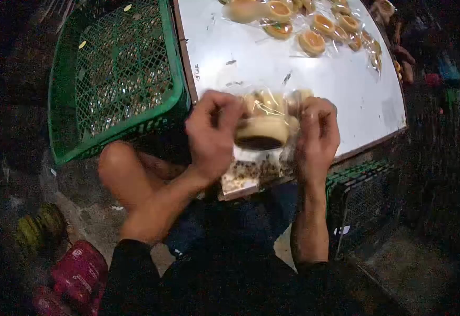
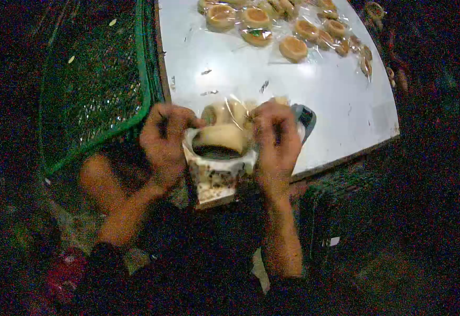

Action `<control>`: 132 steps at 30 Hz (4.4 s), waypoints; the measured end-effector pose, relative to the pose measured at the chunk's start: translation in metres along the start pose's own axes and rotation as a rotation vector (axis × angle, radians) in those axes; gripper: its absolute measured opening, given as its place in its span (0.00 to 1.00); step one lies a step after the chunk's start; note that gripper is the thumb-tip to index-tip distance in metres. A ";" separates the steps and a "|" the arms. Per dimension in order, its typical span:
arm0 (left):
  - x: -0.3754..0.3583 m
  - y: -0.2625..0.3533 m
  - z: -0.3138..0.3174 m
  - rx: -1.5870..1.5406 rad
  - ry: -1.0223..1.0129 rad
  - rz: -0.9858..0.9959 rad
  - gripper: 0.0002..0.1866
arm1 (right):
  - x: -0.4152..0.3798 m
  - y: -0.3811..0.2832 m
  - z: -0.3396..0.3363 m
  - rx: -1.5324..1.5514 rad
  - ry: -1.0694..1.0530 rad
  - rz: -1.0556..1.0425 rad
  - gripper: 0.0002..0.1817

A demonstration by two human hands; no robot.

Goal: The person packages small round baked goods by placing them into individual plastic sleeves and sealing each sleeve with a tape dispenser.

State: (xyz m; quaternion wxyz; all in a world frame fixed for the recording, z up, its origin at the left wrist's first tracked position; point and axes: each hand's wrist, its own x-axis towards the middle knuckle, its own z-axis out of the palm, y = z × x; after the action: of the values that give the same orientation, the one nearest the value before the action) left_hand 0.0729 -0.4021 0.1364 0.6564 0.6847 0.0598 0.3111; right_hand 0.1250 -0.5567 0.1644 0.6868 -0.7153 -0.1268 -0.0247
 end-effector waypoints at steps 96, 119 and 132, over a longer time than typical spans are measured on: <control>0.004 -0.017 -0.032 -0.372 -0.210 -0.610 0.28 | -0.037 0.039 0.044 -0.148 -0.149 0.097 0.16; 0.022 -0.065 0.028 1.140 -0.801 0.029 0.37 | 0.044 0.067 -0.058 -1.453 -0.851 -0.575 0.52; 0.107 0.052 -0.125 0.929 -0.215 0.427 0.44 | 0.092 -0.078 0.114 -0.774 -0.558 -0.981 0.37</control>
State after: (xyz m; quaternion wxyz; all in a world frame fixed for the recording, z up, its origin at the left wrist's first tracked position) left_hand 0.0788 -0.2486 0.2150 0.2080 0.9286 -0.0172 0.3067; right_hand 0.1812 -0.4285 0.2536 0.2326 -0.7488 -0.5905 -0.1912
